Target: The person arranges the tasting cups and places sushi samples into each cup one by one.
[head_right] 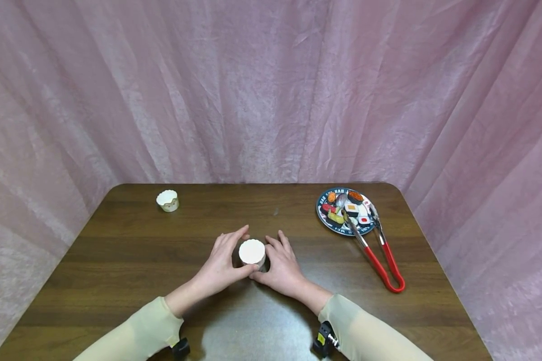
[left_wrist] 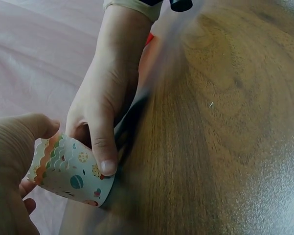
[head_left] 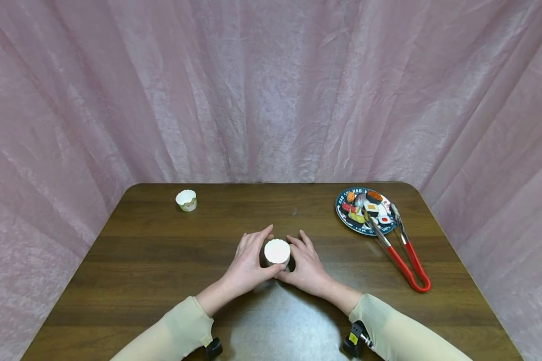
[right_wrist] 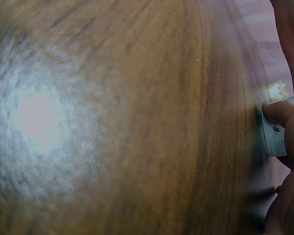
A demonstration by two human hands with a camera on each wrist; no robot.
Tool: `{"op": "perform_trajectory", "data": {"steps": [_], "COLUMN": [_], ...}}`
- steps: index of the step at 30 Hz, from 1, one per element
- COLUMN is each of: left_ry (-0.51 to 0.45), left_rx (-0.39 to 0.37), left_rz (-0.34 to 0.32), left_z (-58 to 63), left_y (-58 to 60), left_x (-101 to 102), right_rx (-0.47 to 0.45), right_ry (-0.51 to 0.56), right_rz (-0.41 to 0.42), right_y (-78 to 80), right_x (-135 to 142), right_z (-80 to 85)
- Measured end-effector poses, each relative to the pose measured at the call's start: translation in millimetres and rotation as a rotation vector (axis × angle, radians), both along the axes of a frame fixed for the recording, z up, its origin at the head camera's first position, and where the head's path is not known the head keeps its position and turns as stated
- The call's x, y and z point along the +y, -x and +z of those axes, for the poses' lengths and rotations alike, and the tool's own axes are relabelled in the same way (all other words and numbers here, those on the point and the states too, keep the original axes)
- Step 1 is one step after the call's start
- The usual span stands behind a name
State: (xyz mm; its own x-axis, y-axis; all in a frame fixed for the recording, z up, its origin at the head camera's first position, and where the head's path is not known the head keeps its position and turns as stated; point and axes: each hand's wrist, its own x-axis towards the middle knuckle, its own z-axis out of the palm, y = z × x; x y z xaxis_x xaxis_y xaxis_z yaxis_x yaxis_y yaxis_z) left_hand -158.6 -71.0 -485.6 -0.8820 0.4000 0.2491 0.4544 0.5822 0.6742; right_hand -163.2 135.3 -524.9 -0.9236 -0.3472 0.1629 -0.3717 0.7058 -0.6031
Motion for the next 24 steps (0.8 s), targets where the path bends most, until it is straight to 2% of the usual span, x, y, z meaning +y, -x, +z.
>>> {"op": "perform_trajectory", "data": {"steps": [11, 24], "left_ry": [-0.027, -0.083], "left_rx": [-0.011, -0.015], "left_rz": [0.012, -0.016], "left_z": [4.1, 5.8], "left_y": [-1.4, -1.2], "left_x": [2.2, 2.6], "right_rx": [0.004, 0.003], "right_ry": [-0.008, -0.004], "right_rz": [0.0, 0.001], "right_y": [0.7, 0.1], "right_x": [-0.7, -0.3], "right_z": [0.3, 0.3]}}
